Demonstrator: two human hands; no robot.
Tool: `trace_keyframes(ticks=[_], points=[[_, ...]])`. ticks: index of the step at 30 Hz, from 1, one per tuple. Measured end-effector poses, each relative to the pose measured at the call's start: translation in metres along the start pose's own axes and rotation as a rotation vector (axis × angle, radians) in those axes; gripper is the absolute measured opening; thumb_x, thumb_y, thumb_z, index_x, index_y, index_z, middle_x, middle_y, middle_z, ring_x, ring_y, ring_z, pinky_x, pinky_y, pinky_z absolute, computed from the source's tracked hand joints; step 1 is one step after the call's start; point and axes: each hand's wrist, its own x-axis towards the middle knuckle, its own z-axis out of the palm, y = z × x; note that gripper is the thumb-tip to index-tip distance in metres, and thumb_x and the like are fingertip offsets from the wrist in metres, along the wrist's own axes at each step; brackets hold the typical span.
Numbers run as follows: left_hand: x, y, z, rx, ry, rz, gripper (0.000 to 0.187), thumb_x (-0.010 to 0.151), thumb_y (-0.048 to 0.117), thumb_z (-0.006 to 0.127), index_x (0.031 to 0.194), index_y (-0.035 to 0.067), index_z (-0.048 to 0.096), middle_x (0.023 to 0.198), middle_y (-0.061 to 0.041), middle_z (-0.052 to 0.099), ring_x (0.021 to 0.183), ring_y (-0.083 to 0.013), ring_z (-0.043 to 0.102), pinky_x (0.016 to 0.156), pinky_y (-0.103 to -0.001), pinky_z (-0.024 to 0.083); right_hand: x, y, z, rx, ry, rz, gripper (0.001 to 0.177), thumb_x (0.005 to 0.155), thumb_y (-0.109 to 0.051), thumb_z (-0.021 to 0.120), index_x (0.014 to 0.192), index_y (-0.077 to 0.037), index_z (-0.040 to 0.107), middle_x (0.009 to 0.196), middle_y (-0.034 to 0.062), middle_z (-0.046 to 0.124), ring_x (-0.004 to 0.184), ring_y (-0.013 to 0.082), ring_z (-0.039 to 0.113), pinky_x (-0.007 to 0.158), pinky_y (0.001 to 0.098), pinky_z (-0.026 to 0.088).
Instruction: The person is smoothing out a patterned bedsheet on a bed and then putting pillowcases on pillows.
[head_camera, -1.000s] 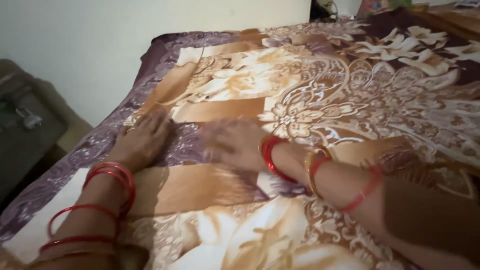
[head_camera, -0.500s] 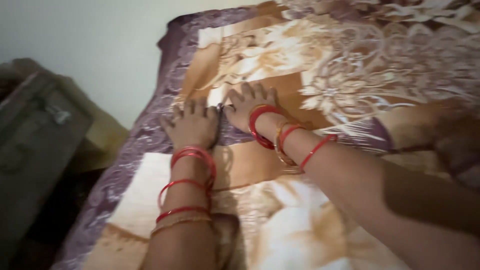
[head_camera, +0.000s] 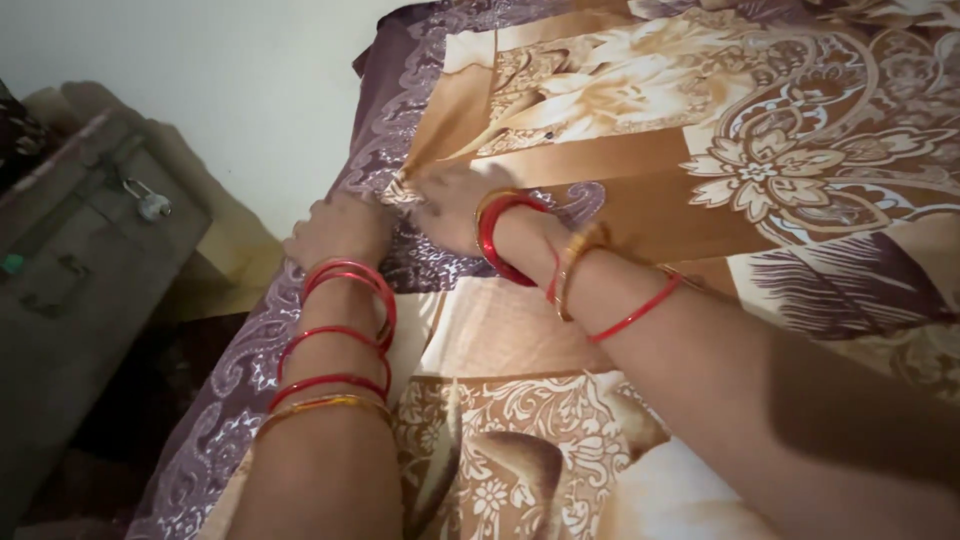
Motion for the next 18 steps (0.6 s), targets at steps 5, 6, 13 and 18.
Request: trace_keyframes(ticks=[5, 6, 13, 18], points=[[-0.001, -0.013, -0.015, -0.108, -0.096, -0.13, 0.065, 0.1, 0.056, 0.036, 0.146, 0.013, 0.05, 0.147, -0.021, 0.051, 0.135, -0.0425, 0.049, 0.112, -0.058, 0.036, -0.032, -0.022, -0.036, -0.014, -0.038, 0.394, 0.058, 0.1, -0.051, 0.039, 0.152, -0.025, 0.044, 0.161, 0.005, 0.039, 0.15, 0.0262, 0.034, 0.118, 0.0574, 0.028], [0.008, -0.021, -0.01, -0.133, -0.124, -0.153, 0.066, 0.099, 0.057, 0.035, 0.146, 0.013, 0.049, 0.146, -0.021, 0.051, 0.135, -0.0414, 0.049, 0.111, -0.057, 0.036, -0.032, -0.024, -0.036, -0.056, -0.06, 0.433, 0.059, 0.101, -0.053, 0.039, 0.151, -0.023, 0.045, 0.16, 0.0082, 0.038, 0.149, 0.03, 0.032, 0.117, 0.0581, 0.027], [0.002, -0.002, 0.006, -0.157, 0.209, 0.037, 0.067, 0.107, 0.055, 0.027, 0.143, 0.006, 0.056, 0.14, -0.025, 0.06, 0.13, -0.0427, 0.056, 0.109, -0.058, 0.042, -0.009, 0.01, 0.01, -0.165, 0.012, -0.19, 0.059, 0.102, -0.047, 0.041, 0.148, -0.01, 0.047, 0.156, 0.0194, 0.041, 0.139, 0.0373, 0.042, 0.115, 0.0543, 0.031], [-0.021, 0.06, 0.021, 0.025, 0.047, 0.508, 0.067, 0.098, 0.054, 0.025, 0.155, 0.022, 0.039, 0.158, -0.014, 0.04, 0.146, -0.0349, 0.037, 0.117, -0.062, 0.026, -0.087, 0.133, -0.057, -0.081, -0.013, 0.111, 0.089, 0.089, -0.073, 0.047, 0.156, -0.017, 0.035, 0.162, 0.0114, 0.031, 0.147, 0.0309, 0.032, 0.118, 0.0448, 0.029]])
